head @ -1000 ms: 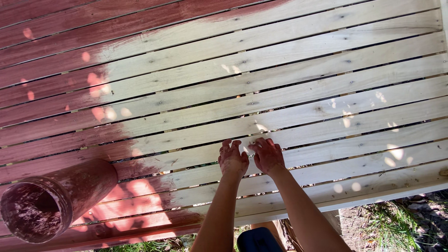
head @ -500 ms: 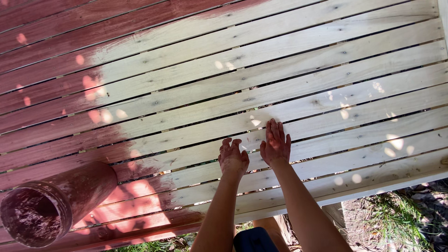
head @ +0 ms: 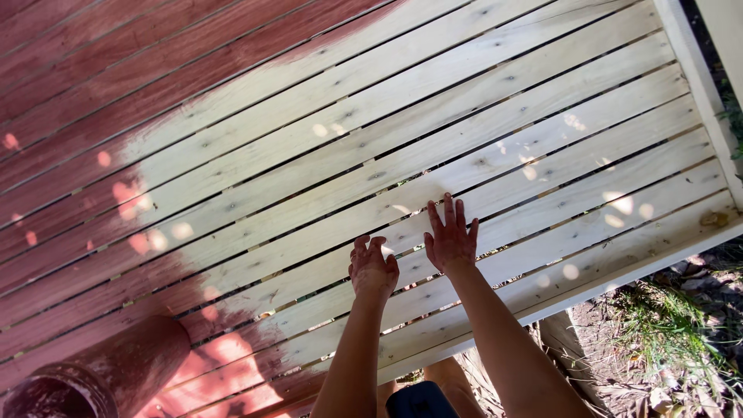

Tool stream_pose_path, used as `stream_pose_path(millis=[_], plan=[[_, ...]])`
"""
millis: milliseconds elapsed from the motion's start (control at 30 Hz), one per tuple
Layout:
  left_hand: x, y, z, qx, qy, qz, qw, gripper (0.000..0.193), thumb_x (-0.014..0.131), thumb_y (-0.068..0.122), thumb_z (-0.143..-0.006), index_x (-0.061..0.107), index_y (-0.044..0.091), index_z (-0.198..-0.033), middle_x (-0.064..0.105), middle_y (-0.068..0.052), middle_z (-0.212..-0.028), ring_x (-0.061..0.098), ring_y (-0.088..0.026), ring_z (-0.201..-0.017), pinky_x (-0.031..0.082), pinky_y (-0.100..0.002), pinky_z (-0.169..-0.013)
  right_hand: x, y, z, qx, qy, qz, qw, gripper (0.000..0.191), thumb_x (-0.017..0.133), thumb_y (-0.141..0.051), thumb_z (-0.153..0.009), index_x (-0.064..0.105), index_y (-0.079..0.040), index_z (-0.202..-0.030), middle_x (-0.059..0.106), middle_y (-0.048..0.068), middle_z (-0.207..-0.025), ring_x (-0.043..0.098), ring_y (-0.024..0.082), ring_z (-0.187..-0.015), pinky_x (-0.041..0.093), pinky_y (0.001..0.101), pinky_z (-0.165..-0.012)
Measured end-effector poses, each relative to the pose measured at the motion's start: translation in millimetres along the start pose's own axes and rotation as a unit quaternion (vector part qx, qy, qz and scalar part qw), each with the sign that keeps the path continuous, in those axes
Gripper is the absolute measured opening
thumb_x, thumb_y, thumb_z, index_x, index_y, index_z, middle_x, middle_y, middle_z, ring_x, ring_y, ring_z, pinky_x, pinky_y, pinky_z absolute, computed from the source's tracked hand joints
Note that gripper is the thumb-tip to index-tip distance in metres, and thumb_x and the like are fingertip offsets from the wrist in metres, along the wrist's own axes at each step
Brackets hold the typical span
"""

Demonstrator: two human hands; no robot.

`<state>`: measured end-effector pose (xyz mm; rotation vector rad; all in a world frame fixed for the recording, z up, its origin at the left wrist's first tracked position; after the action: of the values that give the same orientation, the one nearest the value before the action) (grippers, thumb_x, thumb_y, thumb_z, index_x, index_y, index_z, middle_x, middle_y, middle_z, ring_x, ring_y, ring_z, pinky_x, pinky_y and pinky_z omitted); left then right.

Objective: The person applies a red-brown stain to the slatted surface of a wooden furniture frame, rubbing the liquid into the wood by hand and with a cloth. They work across the planks section by section, dipping their hand into a bucket of stain and spreading it over untreated areas.

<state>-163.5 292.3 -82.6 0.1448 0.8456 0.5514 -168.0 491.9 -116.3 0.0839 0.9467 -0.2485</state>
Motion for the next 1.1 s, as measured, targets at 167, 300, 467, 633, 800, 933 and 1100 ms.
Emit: stream_pose_path(millis=[167, 300, 467, 633, 800, 933, 1100], plan=[[9, 30, 1, 0.026, -0.018, -0.024, 0.999, 0.046, 0.069, 0.020, -0.085, 0.057, 0.026, -0.129, 0.036, -0.002, -0.152, 0.041, -0.026, -0.139, 0.040, -0.045, -0.108, 14, 73, 12, 0.114, 0.052, -0.084, 0.989, 0.088, 0.056, -0.044, -0.093, 0.012, -0.018, -0.164, 0.003, 0.012, -0.172, 0.008, 0.033, -0.157, 0.025, 0.0555, -0.120], [26, 57, 7, 0.053, -0.029, -0.038, 0.997, 0.046, 0.070, 0.022, -0.086, 0.057, 0.025, -0.130, 0.036, -0.002, -0.152, 0.042, -0.026, -0.139, 0.040, -0.044, -0.110, 41, 60, 44, -0.222, 0.042, 0.060, 0.972, 0.071, 0.054, -0.039, -0.095, 0.026, -0.029, -0.159, 0.013, 0.012, -0.173, 0.015, 0.035, -0.158, 0.028, 0.0462, -0.122], [50, 84, 22, 0.088, -0.058, -0.063, 0.992, 0.047, 0.071, 0.022, -0.086, 0.056, 0.026, -0.131, 0.034, -0.001, -0.153, 0.040, -0.027, -0.141, 0.038, -0.044, -0.112, 28, 160, 59, 0.015, 0.150, -0.039, 0.988, 0.076, 0.056, -0.034, -0.093, 0.027, -0.018, -0.162, 0.015, 0.018, -0.169, 0.019, 0.038, -0.154, 0.024, 0.0460, -0.125], [75, 106, 29, 0.090, -0.088, -0.101, 0.987, 0.046, 0.068, 0.023, -0.088, 0.055, 0.027, -0.132, 0.033, 0.001, -0.153, 0.040, -0.024, -0.141, 0.036, -0.043, -0.115, 15, 289, 75, 0.262, 0.216, -0.226, 0.913, 0.092, 0.060, -0.037, -0.089, 0.020, -0.006, -0.165, 0.009, 0.027, -0.170, 0.015, 0.043, -0.155, 0.020, 0.0449, -0.125], [103, 129, 44, 0.138, -0.097, -0.124, 0.978, 0.045, 0.067, 0.023, -0.089, 0.054, 0.025, -0.132, 0.032, 0.000, -0.155, 0.038, -0.025, -0.142, 0.036, -0.045, -0.113, 13, 310, 49, 0.246, 0.137, -0.146, 0.948, 0.093, 0.058, -0.044, -0.093, 0.012, -0.001, -0.160, 0.005, 0.025, -0.167, 0.009, 0.042, -0.156, 0.017, 0.0453, -0.128], [113, 140, 58, 0.195, -0.096, -0.130, 0.967, 0.046, 0.068, 0.022, -0.088, 0.055, 0.024, -0.131, 0.035, -0.001, -0.153, 0.038, -0.025, -0.142, 0.036, -0.046, -0.111, 32, 274, 58, 0.260, 0.098, -0.121, 0.953, 0.085, 0.053, -0.039, -0.096, 0.012, -0.002, -0.160, 0.005, 0.020, -0.170, 0.008, 0.036, -0.158, 0.018, 0.0480, -0.128], [128, 152, 59, 0.240, -0.087, -0.153, 0.955, 0.045, 0.067, 0.020, -0.087, 0.056, 0.023, -0.130, 0.037, -0.001, -0.152, 0.041, -0.024, -0.141, 0.037, -0.045, -0.112, 51, 244, 83, 0.193, 0.159, -0.252, 0.935, 0.082, 0.049, -0.030, -0.095, 0.012, -0.004, -0.163, 0.008, 0.019, -0.172, 0.009, 0.035, -0.157, 0.021, 0.0510, -0.124]])
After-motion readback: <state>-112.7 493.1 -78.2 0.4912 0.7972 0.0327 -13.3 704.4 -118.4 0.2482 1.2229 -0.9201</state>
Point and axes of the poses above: each hand's wrist, its own z-axis away from the middle knuckle, its own x-axis out of the palm, y = z × x, the point moved 7 cm from there along -z, towards the middle knuckle
